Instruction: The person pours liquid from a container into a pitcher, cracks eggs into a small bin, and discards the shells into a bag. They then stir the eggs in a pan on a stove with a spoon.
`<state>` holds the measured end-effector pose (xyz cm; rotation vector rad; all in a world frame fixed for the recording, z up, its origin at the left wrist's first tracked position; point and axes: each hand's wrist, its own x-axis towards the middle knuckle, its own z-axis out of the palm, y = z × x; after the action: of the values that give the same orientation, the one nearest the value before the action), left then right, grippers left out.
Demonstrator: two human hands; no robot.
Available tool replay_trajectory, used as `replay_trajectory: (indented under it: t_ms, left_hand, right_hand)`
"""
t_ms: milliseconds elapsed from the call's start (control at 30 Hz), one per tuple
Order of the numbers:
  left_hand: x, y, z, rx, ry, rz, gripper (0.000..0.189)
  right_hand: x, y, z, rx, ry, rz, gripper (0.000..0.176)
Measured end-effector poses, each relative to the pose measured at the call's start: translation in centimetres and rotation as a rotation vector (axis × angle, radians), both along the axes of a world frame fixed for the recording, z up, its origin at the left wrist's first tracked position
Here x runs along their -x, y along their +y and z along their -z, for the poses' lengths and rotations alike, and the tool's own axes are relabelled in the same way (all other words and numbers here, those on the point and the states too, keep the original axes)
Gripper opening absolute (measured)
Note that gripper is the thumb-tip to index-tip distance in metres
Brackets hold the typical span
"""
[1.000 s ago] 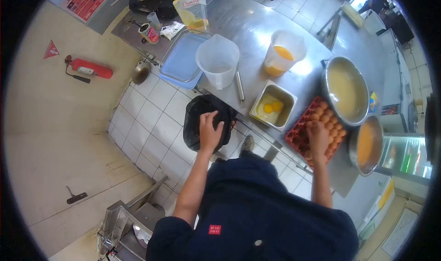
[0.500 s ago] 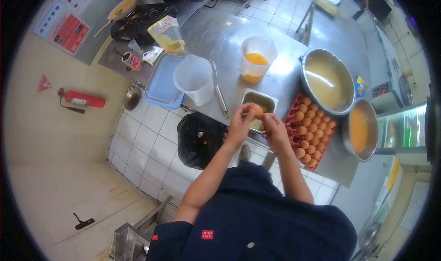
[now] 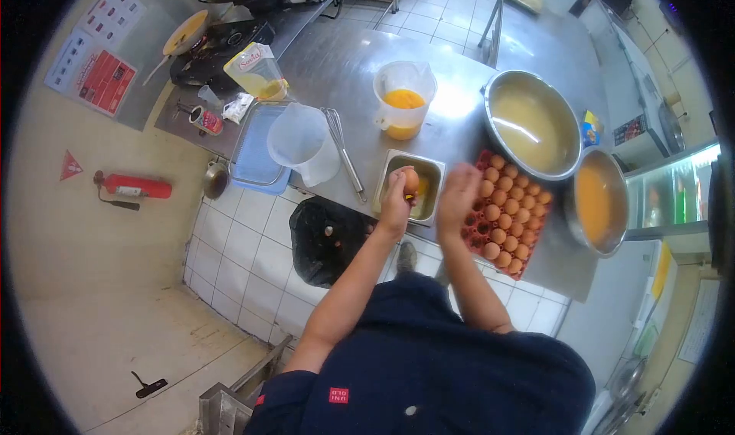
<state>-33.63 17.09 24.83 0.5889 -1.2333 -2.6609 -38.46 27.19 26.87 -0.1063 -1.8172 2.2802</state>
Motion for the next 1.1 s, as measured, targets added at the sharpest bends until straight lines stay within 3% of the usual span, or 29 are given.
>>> replay_trajectory:
  t_ms: [67,100,167,300,367,400,467,600,667,733,800,833,900,967,1033,1100]
  left_hand:
    - [0.3,0.9,-0.2,0.006,-0.015,-0.025,0.031]
    - [0.3,1.1,-0.2,0.012,-0.029,-0.057,0.031]
    - [0.4,0.4,-0.2,-0.013,-0.026,-0.063,0.03]
    - [0.3,0.5,-0.1,0.046,-0.04,-0.029,0.029]
    - [0.6,1.0,0.0,0.013,-0.044,-0.067,0.029]
    - [0.8,1.0,-0.1,-0.017,-0.042,-0.109,0.028]
    - [0.6,0.3,0.1,-0.017,-0.044,-0.085,0.028]
    - [0.3,0.1,0.5,0.051,-0.02,-0.009,0.027]
    - [0.5,0.3,0.5,0.045,-0.042,-0.029,0.028]
    - [0.7,0.0,0.2,0.046,-0.061,-0.054,0.029]
    - [0.6,-0.6,-0.2,0.093,-0.083,-0.115,0.022]
    - [0.5,-0.9,-0.4,0.093,-0.081,-0.112,0.022]
    - [0.4,-1.5,-1.9,0.248,-0.145,-0.088,0.02]
    - [0.3,-2.0,-2.4,0.235,-0.141,-0.056,0.022]
    - [0.4,-2.4,-2.4,0.222,-0.139,-0.027,0.026]
    - [0.4,-2.7,-2.4,0.247,-0.096,0.016,0.026]
  right_hand:
    - [-0.8,-1.7,1.2,-0.299,0.172,-0.225,0.023]
    - [-0.6,-1.5,1.4,-0.298,0.171,-0.224,0.023]
    - [0.2,-1.2,1.4,-0.15,-0.016,-0.204,0.024]
    - [0.4,-1.6,0.9,0.063,-0.081,-0.206,0.026]
    - [-0.7,-2.4,0.0,-0.329,0.142,-0.233,0.027]
    - [-0.4,-2.2,0.4,-0.329,0.145,-0.237,0.027]
    - [0.3,-1.8,1.3,-0.12,-0.046,-0.264,0.027]
    - [0.6,-1.7,1.6,-0.004,-0.086,-0.262,0.027]
    - [0.5,-2.0,1.7,-0.107,-0.118,-0.432,0.027]
    - [1.6,-1.3,1.6,-0.04,-0.209,-0.485,0.033]
    - [2.5,0.1,0.4,-0.017,-0.52,-0.767,0.041]
    - [2.6,0.3,0.1,0.019,-0.53,-0.764,0.049]
    - [3.1,0.9,-0.4,0.038,-0.571,-0.83,0.048]
    - [3.7,1.7,-0.6,0.055,-0.612,-0.9,0.046]
    - [4.2,2.4,-0.5,0.268,-0.685,-1.057,0.041]
    - [4.0,2.4,-1.6,0.264,-0.661,-1.084,0.04]
